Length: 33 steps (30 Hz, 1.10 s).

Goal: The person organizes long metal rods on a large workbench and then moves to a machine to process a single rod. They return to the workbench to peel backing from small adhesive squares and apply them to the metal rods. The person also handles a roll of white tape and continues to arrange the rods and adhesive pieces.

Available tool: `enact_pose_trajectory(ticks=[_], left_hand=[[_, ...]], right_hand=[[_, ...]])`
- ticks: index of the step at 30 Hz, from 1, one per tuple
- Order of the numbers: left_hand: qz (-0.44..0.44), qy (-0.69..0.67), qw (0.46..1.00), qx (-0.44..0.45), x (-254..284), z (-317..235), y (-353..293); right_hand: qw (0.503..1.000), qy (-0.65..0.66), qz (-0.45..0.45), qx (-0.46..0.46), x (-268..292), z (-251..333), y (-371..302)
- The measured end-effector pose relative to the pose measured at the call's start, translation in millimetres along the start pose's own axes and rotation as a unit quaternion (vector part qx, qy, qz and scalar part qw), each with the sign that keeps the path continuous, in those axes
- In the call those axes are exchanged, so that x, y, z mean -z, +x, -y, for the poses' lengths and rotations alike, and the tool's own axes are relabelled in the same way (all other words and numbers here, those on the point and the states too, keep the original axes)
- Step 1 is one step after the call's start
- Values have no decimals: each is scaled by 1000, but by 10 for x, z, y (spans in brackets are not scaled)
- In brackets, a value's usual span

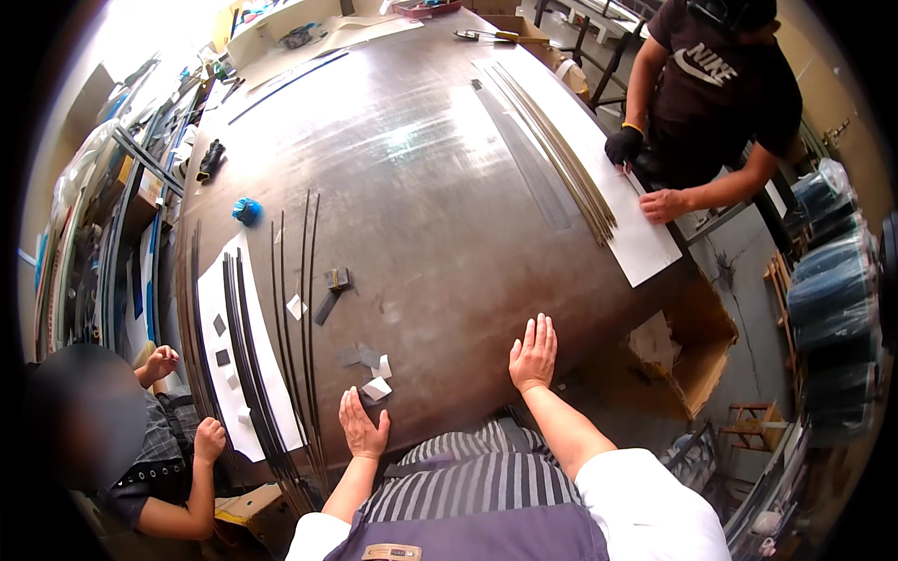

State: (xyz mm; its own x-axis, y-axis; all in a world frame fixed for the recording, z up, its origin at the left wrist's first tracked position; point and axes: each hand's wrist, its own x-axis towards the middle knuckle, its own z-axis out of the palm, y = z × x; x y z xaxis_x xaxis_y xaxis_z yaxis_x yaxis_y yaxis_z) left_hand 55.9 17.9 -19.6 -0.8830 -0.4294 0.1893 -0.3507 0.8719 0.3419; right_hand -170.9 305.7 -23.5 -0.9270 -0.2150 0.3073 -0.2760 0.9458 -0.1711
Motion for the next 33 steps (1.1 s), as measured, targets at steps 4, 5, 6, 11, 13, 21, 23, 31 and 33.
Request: enact_pose_trajectory(ticks=[4,5,6,11,13,21,23,31,33], left_hand=[[-3,2,1000,4,-9,0,9],[-2,4,1000,4,-7,2,8],[-4,2,1000,5,-5,3,7],[-6,-15,1000,14,10,-1,2],[-9,-33,999,15,21,6,10],[-7,-51,998,34,41,-16,27],[-6,-52,998,34,42,3,20],[-7,-39,998,58,-20,13,-6],[-7,-41,997,60,-2,-16,-1]], right_hand=[[1000,2,-4,4,4,5,20],[1000,4,-3,4,-2,8,19],[1000,2,0,4,-9,8,13],[1000,2,-1,8,-40,-9,0],[1000,-1,2,9,-31,-9,3],[1000,3,14,9,-7,8,22],[1000,5,15,10,0,0,20],[1000,10,20,7,23,9,28],[1000,10,20,8,12,-2,22]])
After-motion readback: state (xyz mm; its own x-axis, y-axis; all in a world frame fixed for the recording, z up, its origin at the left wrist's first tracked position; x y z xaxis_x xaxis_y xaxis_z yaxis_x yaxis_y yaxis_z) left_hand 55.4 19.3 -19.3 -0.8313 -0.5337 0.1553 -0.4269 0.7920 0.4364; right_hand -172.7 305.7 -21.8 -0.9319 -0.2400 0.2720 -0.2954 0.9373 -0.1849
